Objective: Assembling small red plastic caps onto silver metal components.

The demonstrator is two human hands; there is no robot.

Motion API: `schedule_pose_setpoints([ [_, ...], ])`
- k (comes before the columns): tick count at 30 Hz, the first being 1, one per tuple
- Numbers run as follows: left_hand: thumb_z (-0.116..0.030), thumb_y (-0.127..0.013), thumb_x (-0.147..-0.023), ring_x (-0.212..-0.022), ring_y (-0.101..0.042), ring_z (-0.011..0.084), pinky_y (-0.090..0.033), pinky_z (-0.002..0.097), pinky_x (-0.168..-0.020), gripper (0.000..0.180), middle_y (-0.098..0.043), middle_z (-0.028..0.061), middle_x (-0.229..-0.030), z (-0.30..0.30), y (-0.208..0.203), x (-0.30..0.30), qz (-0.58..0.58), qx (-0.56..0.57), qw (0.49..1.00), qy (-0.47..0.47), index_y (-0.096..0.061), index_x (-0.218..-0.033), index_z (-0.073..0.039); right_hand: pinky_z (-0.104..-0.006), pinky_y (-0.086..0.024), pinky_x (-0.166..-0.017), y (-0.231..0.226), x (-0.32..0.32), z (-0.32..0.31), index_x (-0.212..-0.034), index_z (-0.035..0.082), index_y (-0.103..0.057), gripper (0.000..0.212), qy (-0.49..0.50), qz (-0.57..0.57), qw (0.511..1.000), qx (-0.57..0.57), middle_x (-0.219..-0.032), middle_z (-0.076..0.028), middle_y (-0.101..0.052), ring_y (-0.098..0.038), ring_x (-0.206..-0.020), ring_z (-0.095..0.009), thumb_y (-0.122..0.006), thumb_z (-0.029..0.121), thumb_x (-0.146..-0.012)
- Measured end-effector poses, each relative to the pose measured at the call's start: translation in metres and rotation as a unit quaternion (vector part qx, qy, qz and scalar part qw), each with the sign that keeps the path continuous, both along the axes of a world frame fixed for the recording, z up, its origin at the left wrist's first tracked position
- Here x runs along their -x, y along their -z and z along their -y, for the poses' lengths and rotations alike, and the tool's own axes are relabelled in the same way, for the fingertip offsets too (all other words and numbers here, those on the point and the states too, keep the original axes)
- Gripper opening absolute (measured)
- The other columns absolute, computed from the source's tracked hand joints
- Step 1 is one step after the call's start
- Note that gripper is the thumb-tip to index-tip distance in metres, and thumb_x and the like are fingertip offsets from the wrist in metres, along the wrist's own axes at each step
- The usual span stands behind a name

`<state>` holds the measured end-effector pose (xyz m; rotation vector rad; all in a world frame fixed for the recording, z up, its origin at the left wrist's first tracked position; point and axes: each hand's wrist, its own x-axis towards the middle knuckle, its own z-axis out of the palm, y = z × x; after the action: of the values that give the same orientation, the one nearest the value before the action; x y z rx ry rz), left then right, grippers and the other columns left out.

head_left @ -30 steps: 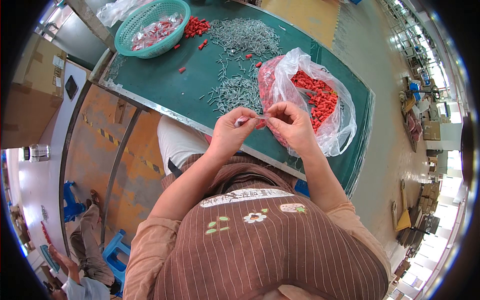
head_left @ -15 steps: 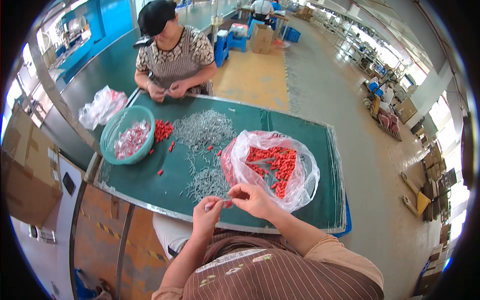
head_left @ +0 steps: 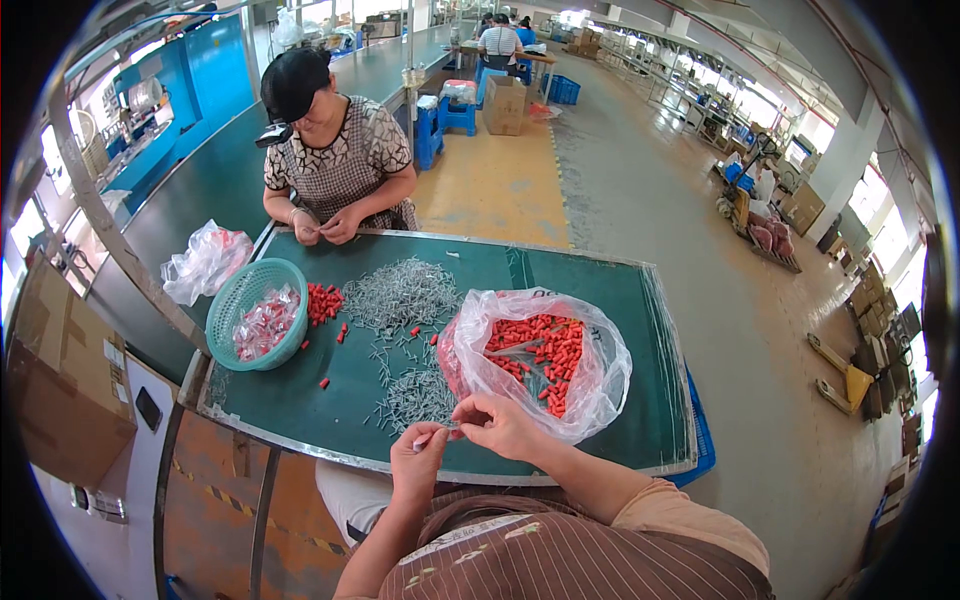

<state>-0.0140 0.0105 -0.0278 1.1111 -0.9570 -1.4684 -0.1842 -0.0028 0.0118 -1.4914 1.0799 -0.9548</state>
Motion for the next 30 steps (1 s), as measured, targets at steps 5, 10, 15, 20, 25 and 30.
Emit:
schedule_pose_setpoints([
  [5,-0.005,-0.065,-0.087,-0.049,-0.041,0.0014,-0.029,0.0169,-0.042,0.002,-0.051,-0.0051,-0.063,-0.005,-0.003,0.003,-0.005,0.008,1.0,0.014,-0.063,-0.088,-0.004,-0.0251,-0.05,-0.07,-0.003,-0.005,-0.004,-0.1,-0.001,-0.057,0.014,-0.018,0.041,0.999,-0.013,-0.085,-0.005,-0.063,-0.063,-0.08,-0.011,-0.06,0.0,-0.086],
  [10,-0.004,-0.065,-0.086,-0.051,-0.042,0.0016,-0.031,0.0177,-0.045,0.002,-0.052,-0.005,-0.064,-0.005,0.002,0.002,0.051,0.062,0.997,0.015,-0.064,-0.087,-0.004,-0.0277,-0.051,-0.067,-0.001,-0.004,-0.005,-0.097,-0.003,-0.056,0.011,-0.028,0.003,1.0,-0.011,-0.083,-0.008,-0.062,-0.062,-0.075,-0.013,-0.058,-0.001,-0.086],
  [15,-0.004,-0.066,-0.085,-0.059,-0.044,0.002,-0.035,0.0183,-0.052,0.002,-0.055,-0.0051,-0.068,-0.005,0.008,0.003,0.066,0.057,0.996,0.019,-0.065,-0.087,-0.003,-0.0292,-0.05,-0.066,-0.008,0.007,-0.009,-0.092,-0.002,-0.056,0.01,-0.007,-0.041,0.999,0.015,-0.08,-0.009,-0.063,-0.062,-0.072,-0.015,-0.06,0.0,-0.084],
  [20,-0.004,-0.067,-0.085,-0.066,-0.046,0.0019,-0.038,0.0184,-0.059,0.003,-0.056,-0.0056,-0.072,-0.009,-0.003,0.007,0.014,-0.036,0.998,0.048,-0.066,-0.087,-0.002,-0.0299,-0.049,-0.067,-0.004,0.013,-0.016,-0.088,-0.001,-0.056,0.009,0.013,-0.069,0.996,0.046,-0.077,-0.01,-0.063,-0.062,-0.072,-0.016,-0.061,0.001,-0.082],
  [25,-0.006,-0.067,-0.084,-0.067,-0.046,0.0019,-0.039,0.0178,-0.06,0.004,-0.057,-0.0052,-0.073,-0.014,-0.008,0.015,0.076,0.034,0.994,0.075,-0.067,-0.084,-0.002,-0.0296,-0.048,-0.067,-0.005,0.026,-0.03,-0.088,-0.001,-0.055,0.008,0.013,-0.034,0.999,0.029,-0.077,-0.01,-0.063,-0.062,-0.071,-0.016,-0.061,0.001,-0.082],
  [30,-0.008,-0.066,-0.083,-0.055,-0.045,0.0021,-0.036,0.0184,-0.049,0.006,-0.054,-0.0054,-0.066,-0.016,-0.005,0.034,0.112,-0.051,0.988,0.097,-0.066,-0.08,-0.003,-0.0319,-0.048,-0.065,-0.007,0.05,-0.047,-0.086,0.001,-0.058,0.013,0.069,-0.089,0.993,0.044,-0.076,-0.011,-0.065,-0.063,-0.07,-0.019,-0.066,0.007,-0.078],
])
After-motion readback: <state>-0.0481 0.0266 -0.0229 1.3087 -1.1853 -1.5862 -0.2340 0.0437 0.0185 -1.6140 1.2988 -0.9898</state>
